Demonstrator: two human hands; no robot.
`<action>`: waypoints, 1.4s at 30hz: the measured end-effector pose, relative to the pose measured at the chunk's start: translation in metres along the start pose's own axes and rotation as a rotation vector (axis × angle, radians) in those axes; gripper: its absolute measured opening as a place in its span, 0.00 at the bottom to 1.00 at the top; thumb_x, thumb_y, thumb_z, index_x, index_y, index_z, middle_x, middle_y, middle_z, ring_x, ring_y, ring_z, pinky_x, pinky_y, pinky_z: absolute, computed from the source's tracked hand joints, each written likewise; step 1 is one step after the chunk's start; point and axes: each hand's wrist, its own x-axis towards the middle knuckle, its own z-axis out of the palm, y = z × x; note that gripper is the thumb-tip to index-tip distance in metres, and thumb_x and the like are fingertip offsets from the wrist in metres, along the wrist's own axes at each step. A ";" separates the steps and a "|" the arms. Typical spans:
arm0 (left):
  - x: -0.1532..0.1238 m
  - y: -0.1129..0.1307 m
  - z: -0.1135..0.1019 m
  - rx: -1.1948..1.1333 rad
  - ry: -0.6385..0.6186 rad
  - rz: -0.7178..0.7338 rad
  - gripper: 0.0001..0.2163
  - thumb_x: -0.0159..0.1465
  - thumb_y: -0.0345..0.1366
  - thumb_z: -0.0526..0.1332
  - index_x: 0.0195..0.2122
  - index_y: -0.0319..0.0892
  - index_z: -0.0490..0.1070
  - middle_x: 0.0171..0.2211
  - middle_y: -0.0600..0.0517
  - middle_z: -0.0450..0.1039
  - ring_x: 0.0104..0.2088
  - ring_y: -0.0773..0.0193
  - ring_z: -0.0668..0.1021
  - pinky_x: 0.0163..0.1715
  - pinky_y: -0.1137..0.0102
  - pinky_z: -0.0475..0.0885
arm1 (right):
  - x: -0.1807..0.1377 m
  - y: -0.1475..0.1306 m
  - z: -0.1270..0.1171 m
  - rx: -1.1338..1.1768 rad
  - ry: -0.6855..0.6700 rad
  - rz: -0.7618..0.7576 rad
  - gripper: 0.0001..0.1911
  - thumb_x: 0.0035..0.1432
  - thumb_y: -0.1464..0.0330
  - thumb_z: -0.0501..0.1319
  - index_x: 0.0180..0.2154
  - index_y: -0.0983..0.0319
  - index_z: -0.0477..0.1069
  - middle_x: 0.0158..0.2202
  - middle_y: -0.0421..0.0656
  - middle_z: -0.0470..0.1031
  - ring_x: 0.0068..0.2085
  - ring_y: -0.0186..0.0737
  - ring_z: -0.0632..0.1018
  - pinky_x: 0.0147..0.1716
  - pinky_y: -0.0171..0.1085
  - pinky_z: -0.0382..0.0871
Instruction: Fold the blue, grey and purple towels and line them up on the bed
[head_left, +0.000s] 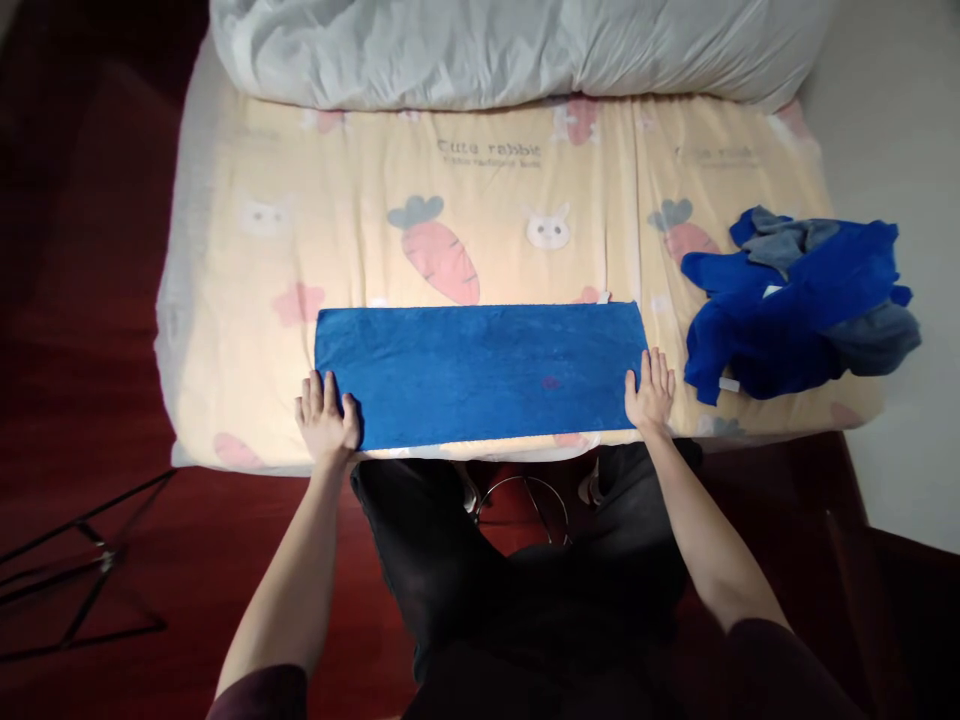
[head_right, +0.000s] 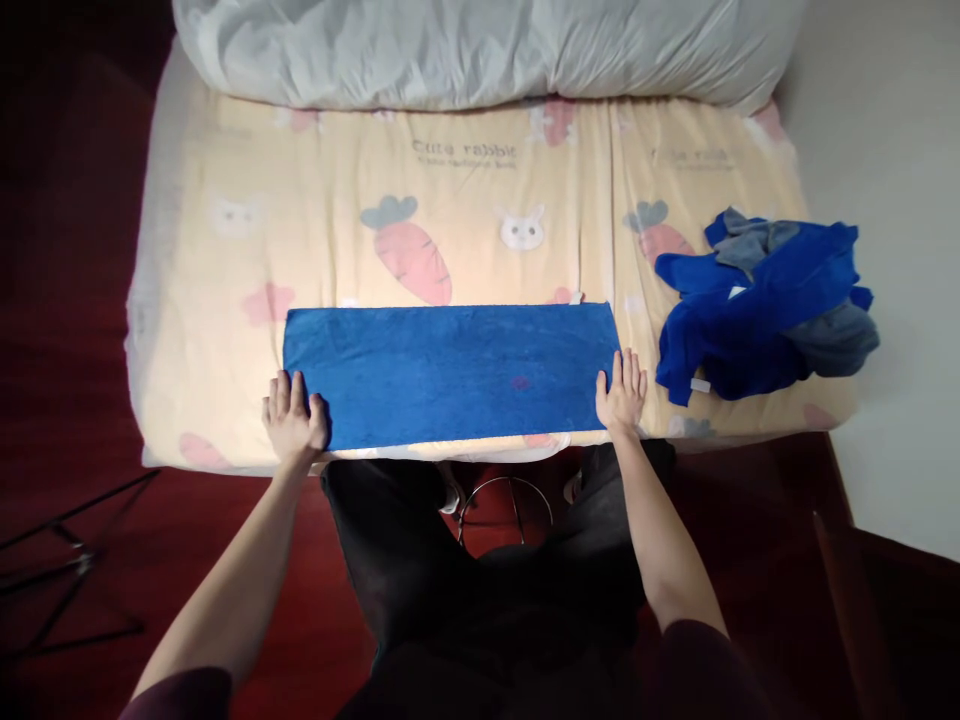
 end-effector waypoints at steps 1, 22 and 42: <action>0.000 0.001 0.000 -0.005 0.004 0.000 0.31 0.75 0.48 0.47 0.75 0.37 0.57 0.76 0.39 0.49 0.77 0.48 0.52 0.75 0.47 0.46 | 0.000 0.000 0.000 -0.001 0.007 -0.001 0.33 0.75 0.60 0.43 0.74 0.67 0.54 0.76 0.52 0.54 0.77 0.47 0.54 0.75 0.55 0.46; 0.005 0.025 -0.010 0.101 -0.080 -0.053 0.32 0.75 0.46 0.48 0.76 0.37 0.53 0.78 0.38 0.43 0.78 0.42 0.43 0.73 0.37 0.34 | 0.000 -0.001 0.006 0.077 0.097 -0.027 0.34 0.71 0.63 0.47 0.73 0.66 0.58 0.74 0.56 0.58 0.75 0.56 0.58 0.72 0.61 0.49; 0.051 0.146 0.063 0.006 -0.182 0.372 0.28 0.76 0.46 0.49 0.75 0.43 0.59 0.77 0.46 0.48 0.78 0.52 0.49 0.76 0.50 0.43 | 0.002 -0.001 0.008 0.096 0.123 -0.039 0.34 0.70 0.61 0.48 0.73 0.64 0.58 0.74 0.56 0.59 0.74 0.60 0.60 0.69 0.67 0.52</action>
